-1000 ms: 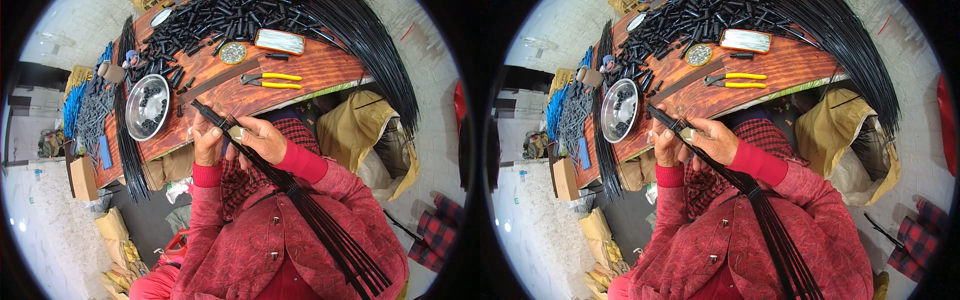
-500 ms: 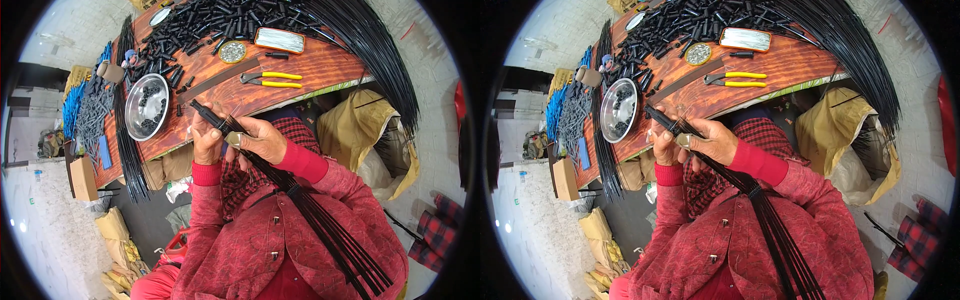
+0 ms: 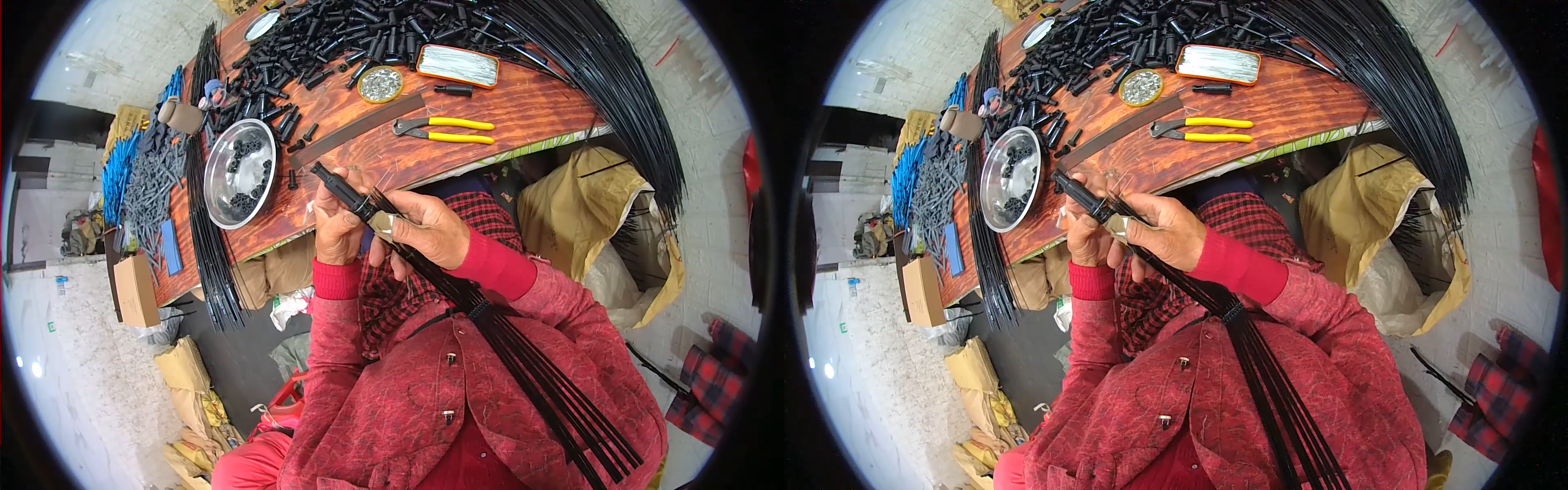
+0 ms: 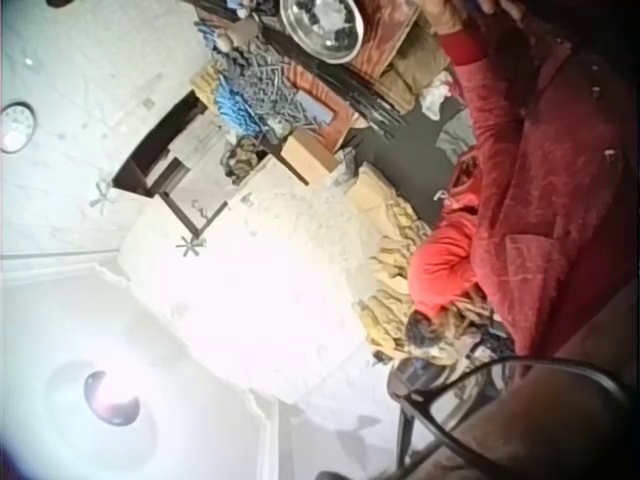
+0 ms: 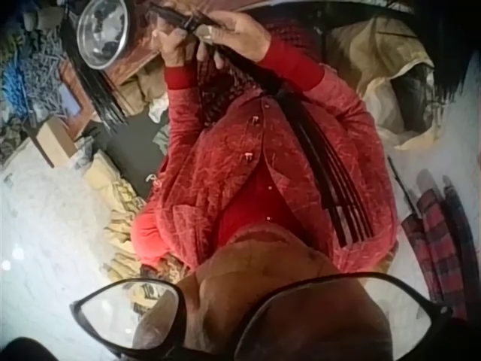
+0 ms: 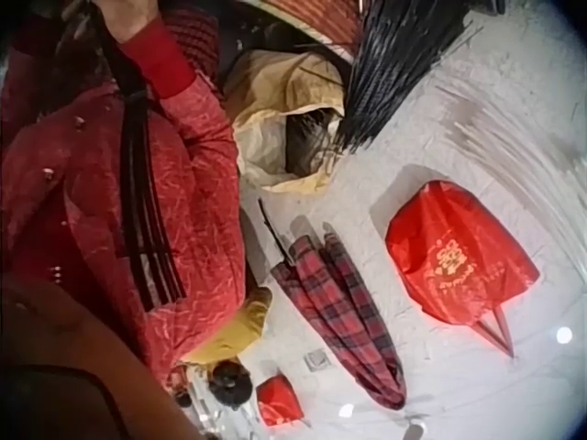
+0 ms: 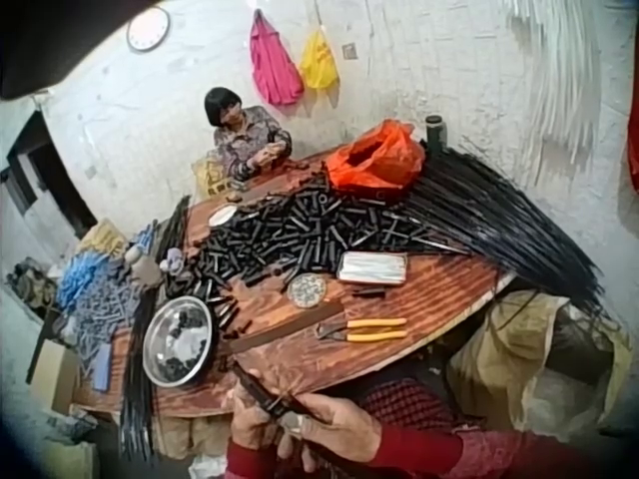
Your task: The recorder is organizing bundles of black plastic cable ties and using yellow-handled cutters to trim the excess ends.
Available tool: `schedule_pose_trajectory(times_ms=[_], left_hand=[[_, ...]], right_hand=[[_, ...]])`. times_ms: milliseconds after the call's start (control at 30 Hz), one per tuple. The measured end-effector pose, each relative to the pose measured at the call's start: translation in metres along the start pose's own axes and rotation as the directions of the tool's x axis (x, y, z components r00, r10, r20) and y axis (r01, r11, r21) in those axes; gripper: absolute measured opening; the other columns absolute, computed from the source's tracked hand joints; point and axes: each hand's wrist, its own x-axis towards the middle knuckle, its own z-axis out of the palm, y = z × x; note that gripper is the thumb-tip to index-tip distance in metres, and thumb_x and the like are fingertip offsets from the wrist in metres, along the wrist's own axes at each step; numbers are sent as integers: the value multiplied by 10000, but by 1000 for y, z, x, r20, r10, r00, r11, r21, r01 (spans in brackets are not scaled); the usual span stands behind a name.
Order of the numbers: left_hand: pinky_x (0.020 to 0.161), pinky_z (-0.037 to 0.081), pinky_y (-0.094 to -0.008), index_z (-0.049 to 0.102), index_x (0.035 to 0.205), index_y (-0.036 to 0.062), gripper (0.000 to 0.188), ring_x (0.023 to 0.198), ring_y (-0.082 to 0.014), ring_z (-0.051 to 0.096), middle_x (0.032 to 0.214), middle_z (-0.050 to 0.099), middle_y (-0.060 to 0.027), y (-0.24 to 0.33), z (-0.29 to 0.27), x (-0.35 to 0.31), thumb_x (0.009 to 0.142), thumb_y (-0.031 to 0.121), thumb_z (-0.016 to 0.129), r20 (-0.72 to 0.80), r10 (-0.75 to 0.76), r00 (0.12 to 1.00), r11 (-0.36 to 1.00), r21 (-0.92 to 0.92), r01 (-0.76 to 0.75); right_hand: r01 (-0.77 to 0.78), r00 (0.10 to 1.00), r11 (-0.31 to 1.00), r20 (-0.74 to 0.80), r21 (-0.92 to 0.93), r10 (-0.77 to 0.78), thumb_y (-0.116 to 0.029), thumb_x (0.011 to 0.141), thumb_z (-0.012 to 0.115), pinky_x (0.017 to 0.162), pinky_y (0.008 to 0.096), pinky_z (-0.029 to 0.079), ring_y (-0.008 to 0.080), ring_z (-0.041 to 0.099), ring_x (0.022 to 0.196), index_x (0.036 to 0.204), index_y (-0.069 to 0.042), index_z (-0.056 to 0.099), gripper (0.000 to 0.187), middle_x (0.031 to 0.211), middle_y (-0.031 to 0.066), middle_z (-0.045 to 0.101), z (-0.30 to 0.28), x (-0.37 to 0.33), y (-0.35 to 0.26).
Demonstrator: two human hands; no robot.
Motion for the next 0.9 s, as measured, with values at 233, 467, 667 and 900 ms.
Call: schedule_pose_trajectory(times_ms=[233, 467, 667, 900], left_hand=[[853, 521, -315, 575, 1291, 50, 677, 965, -222, 603, 1023, 604, -107, 11, 4, 5, 671, 60, 847, -15, -3, 1000, 987, 161, 5], [902, 520, -333, 512, 1343, -18, 685, 1000, -204, 635, 1083, 644, -119, 7, 11, 6, 724, 12, 803, -128, -70, 989, 984, 154, 89], [985, 469, -365, 364, 1451, -34, 652, 1199, -225, 539, 1359, 503, -142, 6, 29, 15, 885, 64, 672, -171, -27, 985, 911, 402, 95], [1020, 421, -362, 357, 1457, -24, 879, 1278, -241, 471, 1374, 477, -133, 25, 61, -14, 736, 152, 828, 54, 101, 993, 798, 592, -114]], right_hand=[[-21, 998, 999, 63, 37, 18, -312, 1010, 523, 507, 228, 531, 149, 651, 568, 1251, 6, 483, 401, 876, 168, 686, -4, 3, -7], [-64, 998, 990, 8, 124, 64, -297, 995, 559, 526, 243, 537, 148, 646, 579, 1284, -29, 501, 398, 908, 158, 692, -14, 2, -5], [-49, 994, 966, -83, 254, 72, -286, 965, 603, 509, 243, 503, 161, 624, 575, 1298, -71, 507, 408, 903, 117, 678, -36, 14, 2], [174, 953, 979, -270, 106, -140, -210, 987, 550, 533, 247, 525, 145, 639, 627, 1208, -74, 523, 261, 954, 104, 677, -62, 49, -22]])
